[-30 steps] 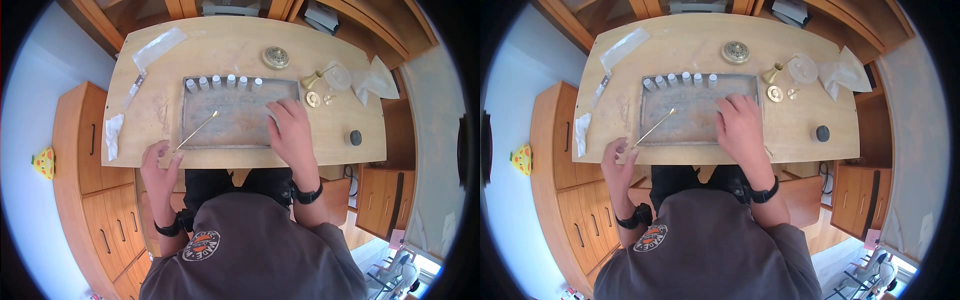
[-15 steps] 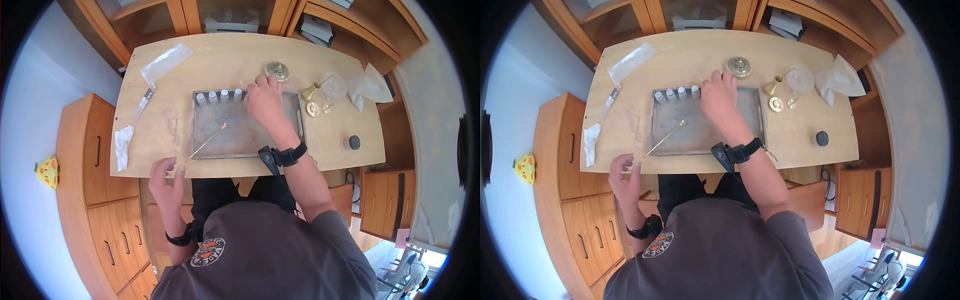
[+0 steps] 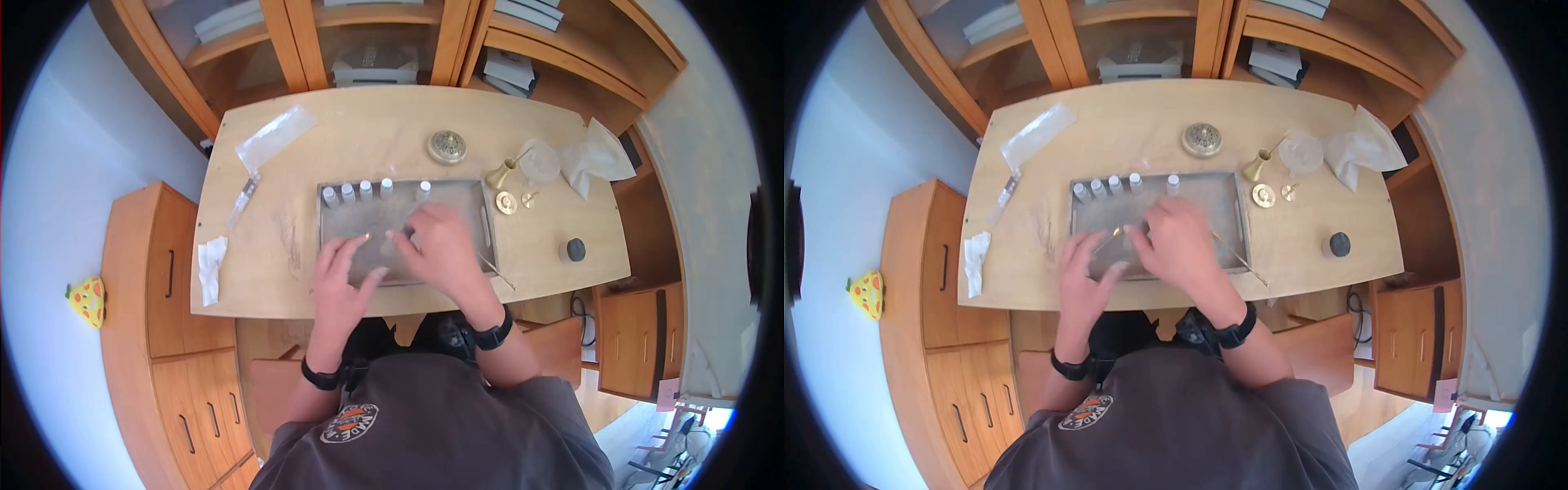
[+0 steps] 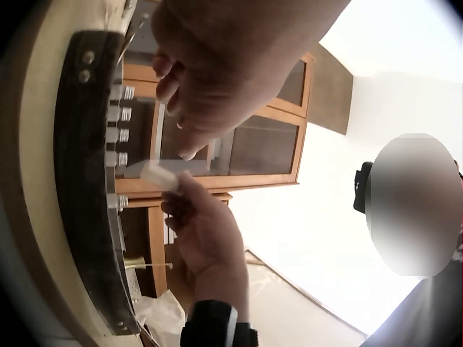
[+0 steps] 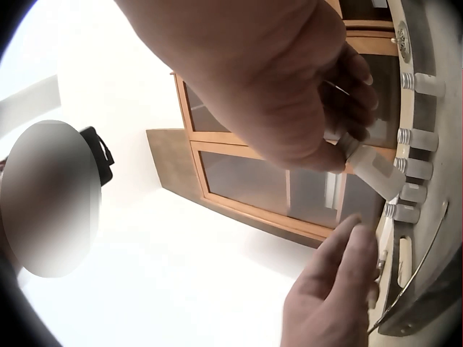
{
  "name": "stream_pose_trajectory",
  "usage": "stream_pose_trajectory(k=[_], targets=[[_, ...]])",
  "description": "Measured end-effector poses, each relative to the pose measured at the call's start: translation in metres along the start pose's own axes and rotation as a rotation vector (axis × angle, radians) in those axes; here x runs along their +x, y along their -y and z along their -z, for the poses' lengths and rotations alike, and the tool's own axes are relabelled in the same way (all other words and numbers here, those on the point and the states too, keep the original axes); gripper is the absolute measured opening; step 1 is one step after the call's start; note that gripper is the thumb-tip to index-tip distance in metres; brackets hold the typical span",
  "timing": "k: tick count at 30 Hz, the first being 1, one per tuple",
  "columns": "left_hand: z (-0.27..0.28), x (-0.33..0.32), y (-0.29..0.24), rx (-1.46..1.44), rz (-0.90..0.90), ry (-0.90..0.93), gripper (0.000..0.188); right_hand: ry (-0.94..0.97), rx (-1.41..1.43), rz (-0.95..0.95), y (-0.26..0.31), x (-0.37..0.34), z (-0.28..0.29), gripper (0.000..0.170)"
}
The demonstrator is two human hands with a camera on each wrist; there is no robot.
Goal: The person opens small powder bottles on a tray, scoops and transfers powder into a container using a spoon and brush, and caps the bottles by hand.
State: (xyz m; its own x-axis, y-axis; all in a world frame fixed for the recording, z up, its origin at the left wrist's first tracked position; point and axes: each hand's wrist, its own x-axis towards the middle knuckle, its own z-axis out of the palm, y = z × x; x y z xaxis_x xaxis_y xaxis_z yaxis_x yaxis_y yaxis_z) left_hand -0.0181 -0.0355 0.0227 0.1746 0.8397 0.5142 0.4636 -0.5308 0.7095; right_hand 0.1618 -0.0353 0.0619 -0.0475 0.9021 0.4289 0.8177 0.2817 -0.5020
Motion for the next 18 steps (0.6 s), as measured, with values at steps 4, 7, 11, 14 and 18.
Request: stream_pose_trajectory(k=[4,7,11,14,18], targets=[[-0.024,0.000,0.015,0.001,0.013,0.119,0.037,0.006,0.000,-0.046,0.001,-0.009,-0.003,0.029],[-0.028,0.001,0.014,0.055,-0.056,0.150,0.035,0.008,0.008,-0.081,0.000,-0.012,-0.004,0.030],[-0.029,0.003,0.011,0.039,-0.091,0.152,0.034,0.061,0.004,-0.107,0.000,-0.017,-0.009,0.029],[-0.031,0.007,0.015,0.051,-0.127,0.161,0.033,0.067,0.008,-0.046,-0.004,-0.018,-0.012,0.026],[-0.033,0.012,0.014,0.025,-0.143,0.191,0.030,0.084,0.014,0.043,-0.007,-0.019,-0.010,0.020]])
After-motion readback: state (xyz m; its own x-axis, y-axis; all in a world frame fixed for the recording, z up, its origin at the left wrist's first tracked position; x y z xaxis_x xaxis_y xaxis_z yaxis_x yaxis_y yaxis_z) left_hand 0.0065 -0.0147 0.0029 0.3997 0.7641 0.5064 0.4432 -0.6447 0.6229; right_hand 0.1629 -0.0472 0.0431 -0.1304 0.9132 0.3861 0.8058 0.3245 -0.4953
